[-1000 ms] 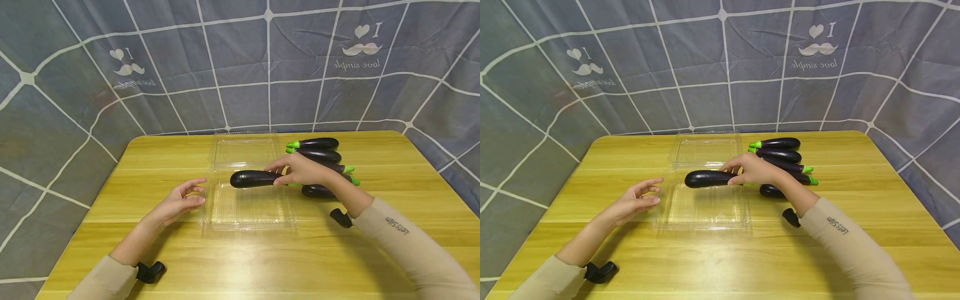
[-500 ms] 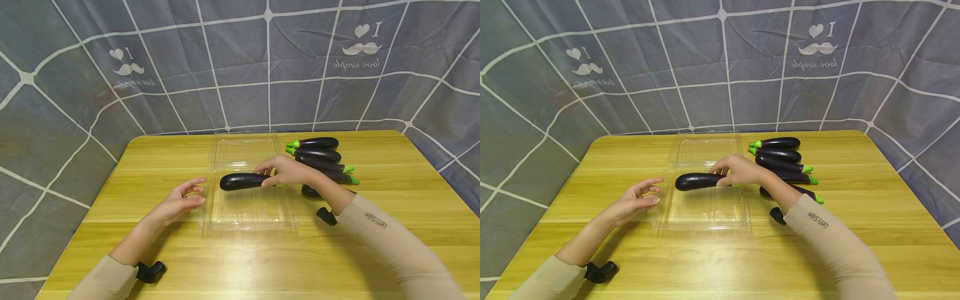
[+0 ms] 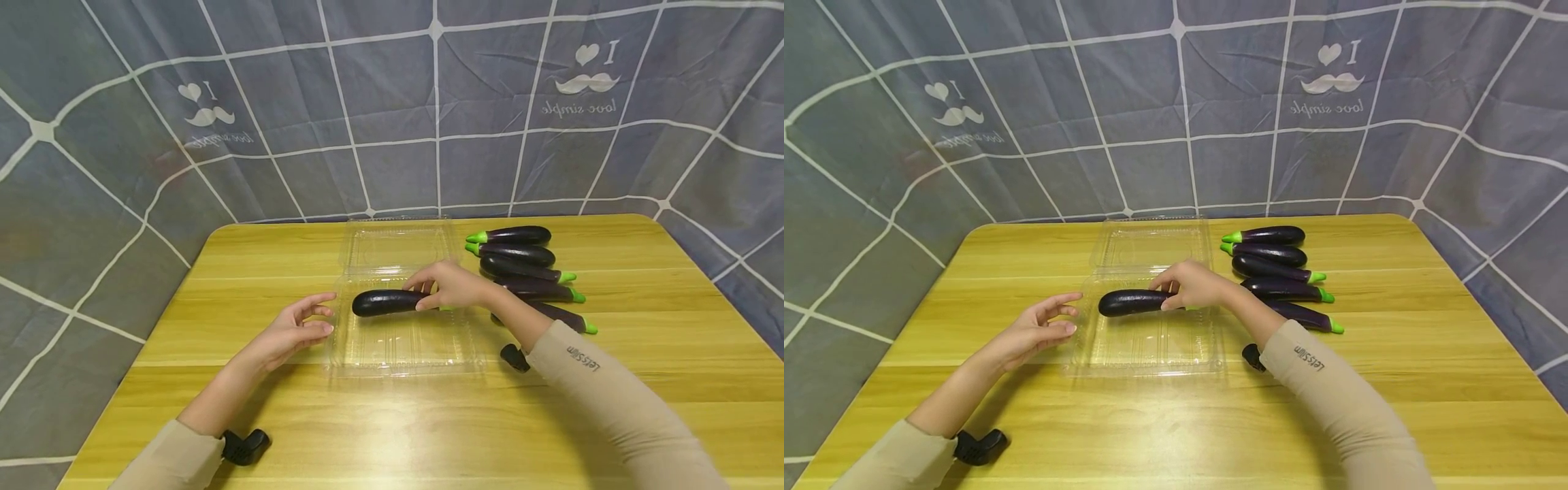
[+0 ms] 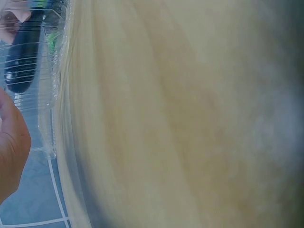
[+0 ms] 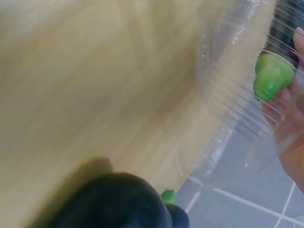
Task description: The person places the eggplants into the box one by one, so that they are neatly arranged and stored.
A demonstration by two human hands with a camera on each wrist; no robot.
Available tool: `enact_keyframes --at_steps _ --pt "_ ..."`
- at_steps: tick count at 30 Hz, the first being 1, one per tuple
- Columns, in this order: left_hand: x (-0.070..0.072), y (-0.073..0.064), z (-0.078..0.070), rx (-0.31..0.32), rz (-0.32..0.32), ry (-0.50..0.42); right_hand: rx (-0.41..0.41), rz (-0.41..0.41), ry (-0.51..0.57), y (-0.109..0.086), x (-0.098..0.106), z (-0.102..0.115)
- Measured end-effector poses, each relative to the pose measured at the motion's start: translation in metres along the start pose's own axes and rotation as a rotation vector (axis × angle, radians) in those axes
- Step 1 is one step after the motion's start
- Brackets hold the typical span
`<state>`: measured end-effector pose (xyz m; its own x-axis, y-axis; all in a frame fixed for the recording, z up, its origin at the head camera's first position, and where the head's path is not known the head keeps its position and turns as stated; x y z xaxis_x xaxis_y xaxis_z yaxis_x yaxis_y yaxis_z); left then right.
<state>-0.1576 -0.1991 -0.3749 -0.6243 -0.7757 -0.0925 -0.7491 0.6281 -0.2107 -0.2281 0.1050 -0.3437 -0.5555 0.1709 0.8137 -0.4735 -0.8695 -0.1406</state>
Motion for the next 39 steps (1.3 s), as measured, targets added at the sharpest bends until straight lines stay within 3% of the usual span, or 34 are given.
enact_keyframes --at_steps 19,39 --pt "-0.001 -0.001 0.0 -0.003 -0.007 0.008 -0.046 0.013 -0.018 0.01 -0.019 -0.005" --pt "-0.001 0.0 0.0 -0.002 -0.009 0.008 -0.081 0.003 0.01 0.013 -0.02 -0.001"
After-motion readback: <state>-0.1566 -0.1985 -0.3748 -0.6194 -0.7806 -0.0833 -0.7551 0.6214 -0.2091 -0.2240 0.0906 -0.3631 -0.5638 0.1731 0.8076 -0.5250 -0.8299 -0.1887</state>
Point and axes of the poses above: each hand's wrist, its own y-axis towards the middle knuckle, its own x-axis out of the back of the hand, z = x × y, the point moved 1 cm from there along y, towards the middle knuckle, and after that the axes turned 14 degrees about z, right-handed, at the moved point
